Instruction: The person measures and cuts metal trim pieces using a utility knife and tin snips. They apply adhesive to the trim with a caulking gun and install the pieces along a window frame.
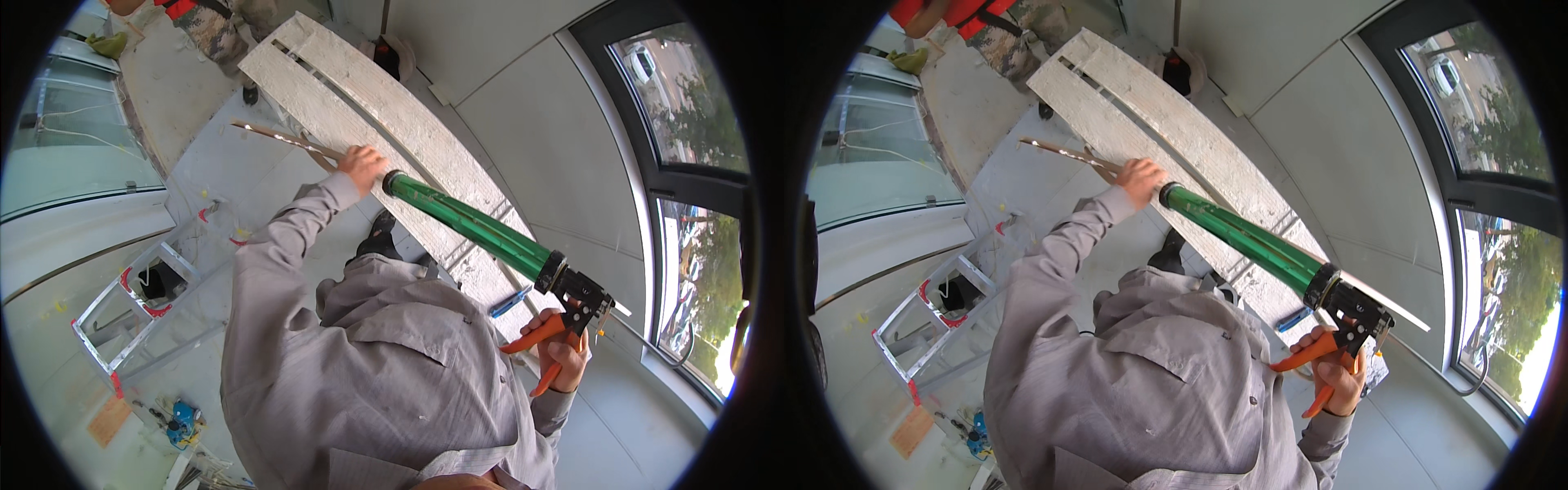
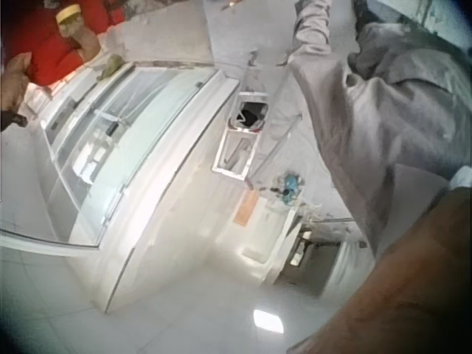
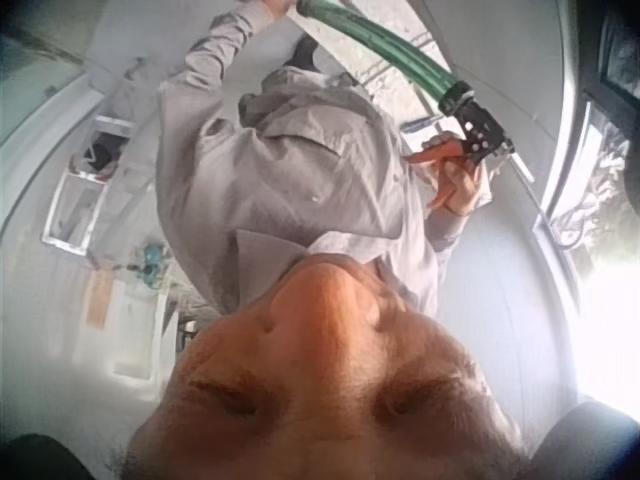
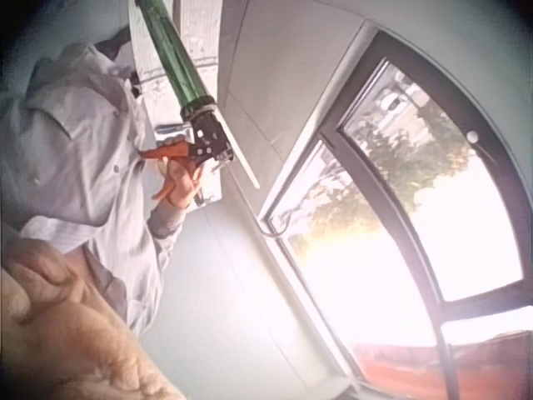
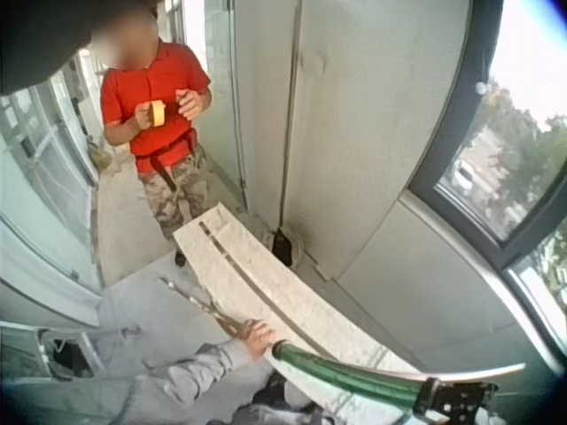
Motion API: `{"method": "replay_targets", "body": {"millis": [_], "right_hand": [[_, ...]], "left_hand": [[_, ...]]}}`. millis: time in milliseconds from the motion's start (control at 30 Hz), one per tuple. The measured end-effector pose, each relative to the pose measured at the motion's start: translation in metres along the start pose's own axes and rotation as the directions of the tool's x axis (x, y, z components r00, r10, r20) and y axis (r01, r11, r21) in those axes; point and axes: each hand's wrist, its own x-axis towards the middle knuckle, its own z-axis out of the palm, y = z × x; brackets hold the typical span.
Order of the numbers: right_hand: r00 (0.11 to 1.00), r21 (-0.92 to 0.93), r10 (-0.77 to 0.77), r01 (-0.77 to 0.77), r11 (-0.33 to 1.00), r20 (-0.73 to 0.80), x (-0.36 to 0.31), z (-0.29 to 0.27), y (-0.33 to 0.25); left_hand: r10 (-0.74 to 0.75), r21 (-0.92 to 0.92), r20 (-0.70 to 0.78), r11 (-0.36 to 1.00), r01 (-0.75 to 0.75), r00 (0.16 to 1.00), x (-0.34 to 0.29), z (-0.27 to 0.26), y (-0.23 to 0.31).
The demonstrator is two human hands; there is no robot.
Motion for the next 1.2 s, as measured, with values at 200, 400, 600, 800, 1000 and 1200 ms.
{"method": "replay_targets", "body": {"millis": [200,400,600,800,1000,1200], "right_hand": [[0.999,-0.028,-0.039,0.039,0.999,-0.012,-0.005,0.004,0.002],[0.999,0.043,-0.044,0.045,0.998,-0.03,-0.013,-0.005,0.005],[0.991,0.055,-0.057,0.065,0.996,-0.124,-0.024,-0.009,0.01],[0.983,0.131,-0.078,0.101,0.986,-0.169,-0.032,-0.014,0.018],[0.977,0.191,-0.058,0.098,0.977,-0.206,-0.039,-0.029,0.028],[0.971,0.181,-0.042,0.087,0.98,-0.237,-0.037,-0.026,0.035]], "left_hand": [[0.073,0.09,0.166,0.992,-0.089,0.983,0.027,0.023,-0.005],[0.104,0.127,0.356,0.979,-0.158,0.929,0.038,0.027,-0.012],[0.249,0.089,0.18,0.959,-0.268,0.951,0.038,0.019,-0.026],[0.24,0.212,0.081,0.944,-0.252,0.967,0.054,-0.005,-0.051],[0.237,0.228,0.094,0.94,-0.252,0.967,0.067,-0.009,-0.065],[0.131,0.342,0.227,0.917,-0.205,0.965,0.069,-0.004,-0.085]]}}
